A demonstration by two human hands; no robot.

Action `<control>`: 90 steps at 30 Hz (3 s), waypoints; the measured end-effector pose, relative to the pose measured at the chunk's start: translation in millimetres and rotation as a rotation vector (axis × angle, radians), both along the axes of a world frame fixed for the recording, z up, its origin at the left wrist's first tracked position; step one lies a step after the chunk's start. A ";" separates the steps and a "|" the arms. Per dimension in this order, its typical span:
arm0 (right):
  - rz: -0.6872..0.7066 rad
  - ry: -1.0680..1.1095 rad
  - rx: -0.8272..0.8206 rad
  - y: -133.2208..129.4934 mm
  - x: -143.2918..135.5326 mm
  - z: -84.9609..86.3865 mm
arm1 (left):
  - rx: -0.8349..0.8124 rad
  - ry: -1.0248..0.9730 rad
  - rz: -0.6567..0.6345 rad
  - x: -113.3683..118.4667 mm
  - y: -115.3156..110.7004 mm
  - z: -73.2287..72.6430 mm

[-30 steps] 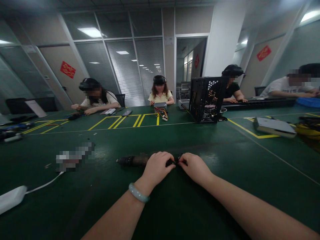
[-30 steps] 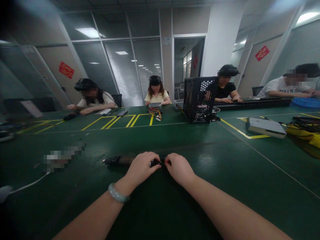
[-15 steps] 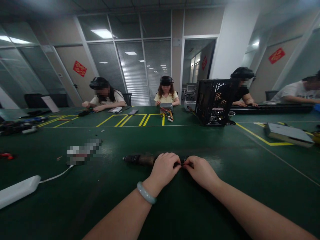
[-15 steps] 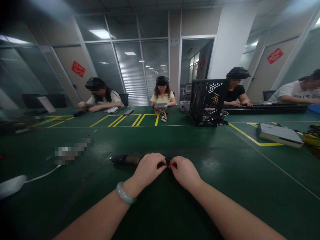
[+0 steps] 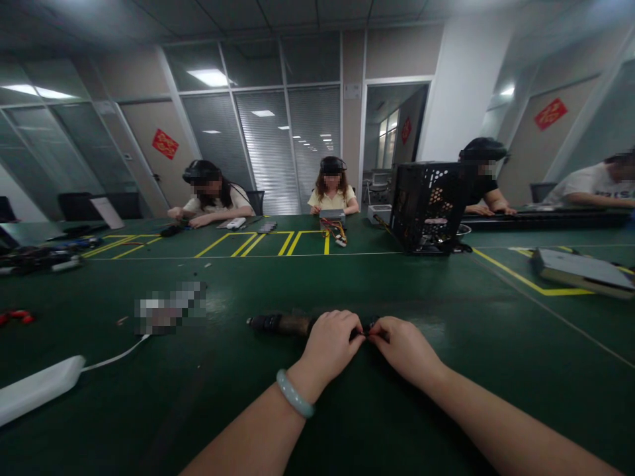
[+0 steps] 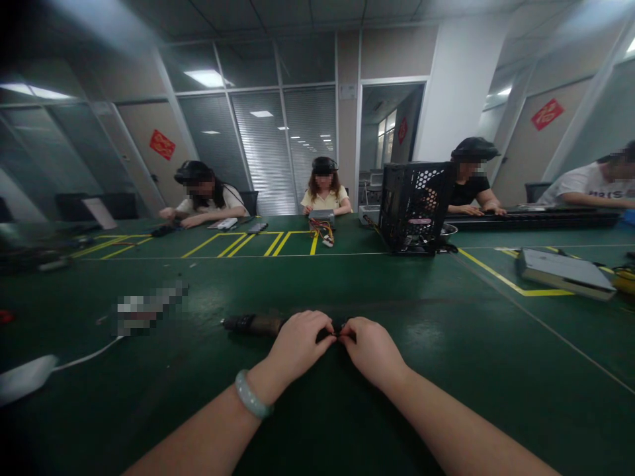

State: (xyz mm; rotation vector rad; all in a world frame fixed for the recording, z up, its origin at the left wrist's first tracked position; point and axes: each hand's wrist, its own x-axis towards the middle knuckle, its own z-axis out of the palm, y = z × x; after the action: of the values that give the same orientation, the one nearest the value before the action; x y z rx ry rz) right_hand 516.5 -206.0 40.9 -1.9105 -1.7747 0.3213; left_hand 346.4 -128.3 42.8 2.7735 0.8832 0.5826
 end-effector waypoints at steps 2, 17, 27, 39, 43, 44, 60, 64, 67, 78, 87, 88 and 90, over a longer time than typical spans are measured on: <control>-0.002 0.001 -0.006 0.5 0.2 -0.3 | 0.006 -0.008 -0.016 -0.8 0.2 0.6; -0.020 0.052 0.022 2.9 0.2 1.1 | -0.054 -0.017 -0.031 0.2 5.9 -2.1; 0.007 0.047 0.070 3.5 4.1 -8.6 | -0.020 -0.019 -0.028 3.4 9.0 -5.6; 0.027 0.060 0.080 2.4 5.3 -9.3 | -0.019 -0.025 -0.042 1.5 4.6 -1.5; 0.039 0.069 0.079 2.2 6.3 -10.1 | -0.023 -0.026 -0.040 0.1 5.1 -1.7; 0.039 0.073 0.077 2.0 6.4 -10.1 | -0.020 -0.022 -0.041 -0.2 5.3 -1.8; 0.043 0.087 0.090 1.7 6.1 -9.3 | 0.038 0.026 -0.059 -0.5 5.8 -0.2; 0.038 0.090 0.075 0.9 6.1 -8.5 | 0.029 0.013 -0.057 -0.4 6.5 -1.3; 0.038 0.102 0.074 0.8 5.8 -8.6 | 0.025 0.015 -0.064 -0.1 6.0 -0.8; 0.052 0.096 0.034 -6.2 6.6 -2.2 | 0.003 0.022 -0.050 -0.7 4.3 1.3; -0.012 0.109 0.036 -2.5 8.2 -4.7 | 0.008 0.013 -0.064 0.6 6.0 -0.2; -0.024 0.117 0.039 -1.8 8.3 -5.3 | 0.008 0.011 -0.064 0.7 6.0 -0.1; -0.028 0.124 0.043 -1.0 8.2 -5.7 | 0.008 0.004 -0.067 0.7 5.6 0.5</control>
State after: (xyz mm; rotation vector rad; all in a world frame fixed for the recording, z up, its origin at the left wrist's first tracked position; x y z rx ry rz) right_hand 524.6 -207.0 35.2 -1.8428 -1.6604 0.3806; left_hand 347.1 -122.7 43.3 2.8000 0.7864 0.5712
